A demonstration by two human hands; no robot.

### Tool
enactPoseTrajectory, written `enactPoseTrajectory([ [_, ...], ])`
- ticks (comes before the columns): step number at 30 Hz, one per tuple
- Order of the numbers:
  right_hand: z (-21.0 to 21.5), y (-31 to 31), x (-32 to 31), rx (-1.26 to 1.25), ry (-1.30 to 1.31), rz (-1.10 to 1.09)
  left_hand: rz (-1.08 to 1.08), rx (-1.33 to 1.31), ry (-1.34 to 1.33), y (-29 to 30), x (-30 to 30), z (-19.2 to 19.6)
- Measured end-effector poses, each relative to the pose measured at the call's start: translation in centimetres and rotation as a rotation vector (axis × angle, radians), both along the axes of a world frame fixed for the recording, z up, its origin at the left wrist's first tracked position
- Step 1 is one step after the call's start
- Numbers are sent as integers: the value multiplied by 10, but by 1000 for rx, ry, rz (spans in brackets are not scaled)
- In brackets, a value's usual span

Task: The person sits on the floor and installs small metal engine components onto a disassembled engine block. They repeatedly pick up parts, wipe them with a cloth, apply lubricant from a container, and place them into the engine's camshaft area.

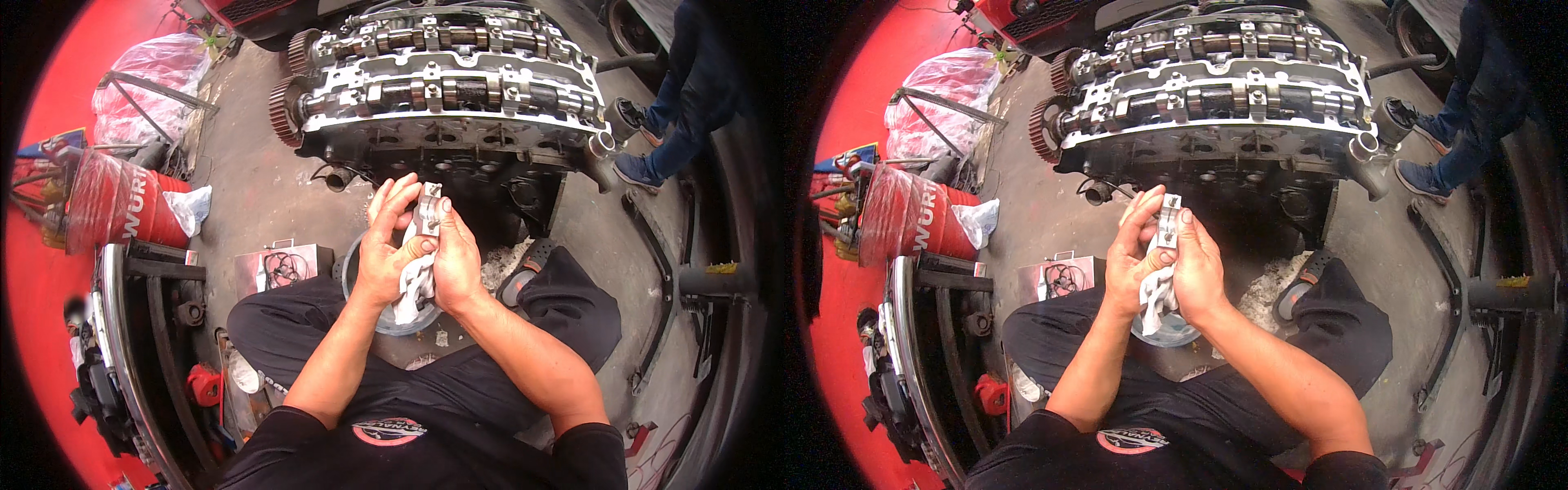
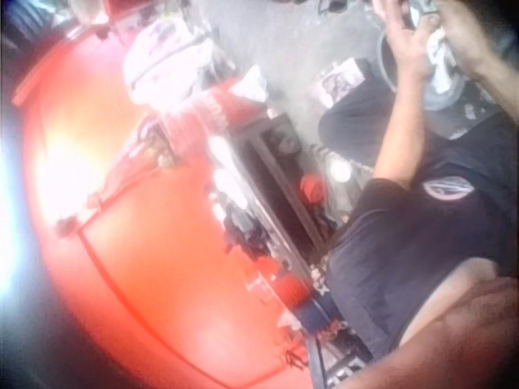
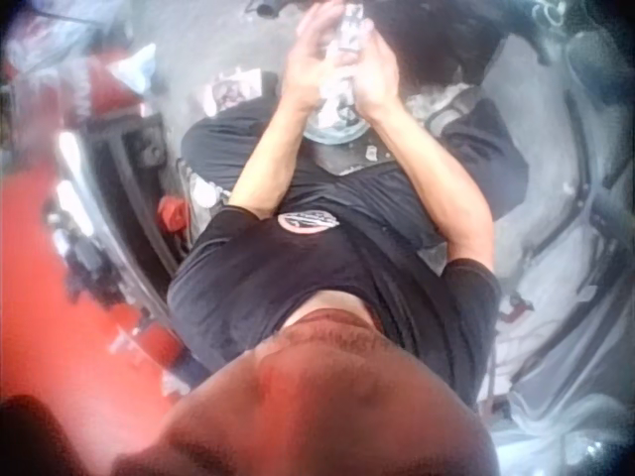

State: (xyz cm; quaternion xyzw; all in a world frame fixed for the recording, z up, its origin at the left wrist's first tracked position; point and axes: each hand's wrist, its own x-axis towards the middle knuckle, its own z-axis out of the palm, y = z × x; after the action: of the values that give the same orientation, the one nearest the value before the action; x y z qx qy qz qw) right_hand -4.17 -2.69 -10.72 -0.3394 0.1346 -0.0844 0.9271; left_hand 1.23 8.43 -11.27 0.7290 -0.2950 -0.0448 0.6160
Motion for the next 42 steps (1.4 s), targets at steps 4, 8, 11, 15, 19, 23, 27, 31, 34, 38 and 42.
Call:
enactPoseTrajectory([
  [4,-1,-3,2,2,-32,-58,-61,-64,72,-3,2,-9],
  [8,0,-9,9,-76,-67,-113,-36,31,-10,-4,-3,-7],
  [11,-7,-18,16,-89,-61,-119,8,206,-28,-6,-7,-3],
  [15,-11,-27,16,-416,-5,-171,36,-55,262,-8,-14,11],
  [19,0,-32,7,-832,204,-86,-3,61,316,10,-6,22],
  [23,9,-33,3,-1054,196,-101,1,115,263,18,-4,15],
  [27,3,-35,3,-1148,107,-133,-24,229,219,21,4,23],
  [31,-2,-34,3,-1078,79,-118,-57,309,41,26,10,28],
  [34,-1,-34,0,-1000,101,-79,-41,361,-31,22,5,32],
  [38,4,-31,-3,-915,96,-59,10,365,-10,21,0,32],
  [42,-5,-37,8,-947,15,-290,82,252,51,22,2,23],
])
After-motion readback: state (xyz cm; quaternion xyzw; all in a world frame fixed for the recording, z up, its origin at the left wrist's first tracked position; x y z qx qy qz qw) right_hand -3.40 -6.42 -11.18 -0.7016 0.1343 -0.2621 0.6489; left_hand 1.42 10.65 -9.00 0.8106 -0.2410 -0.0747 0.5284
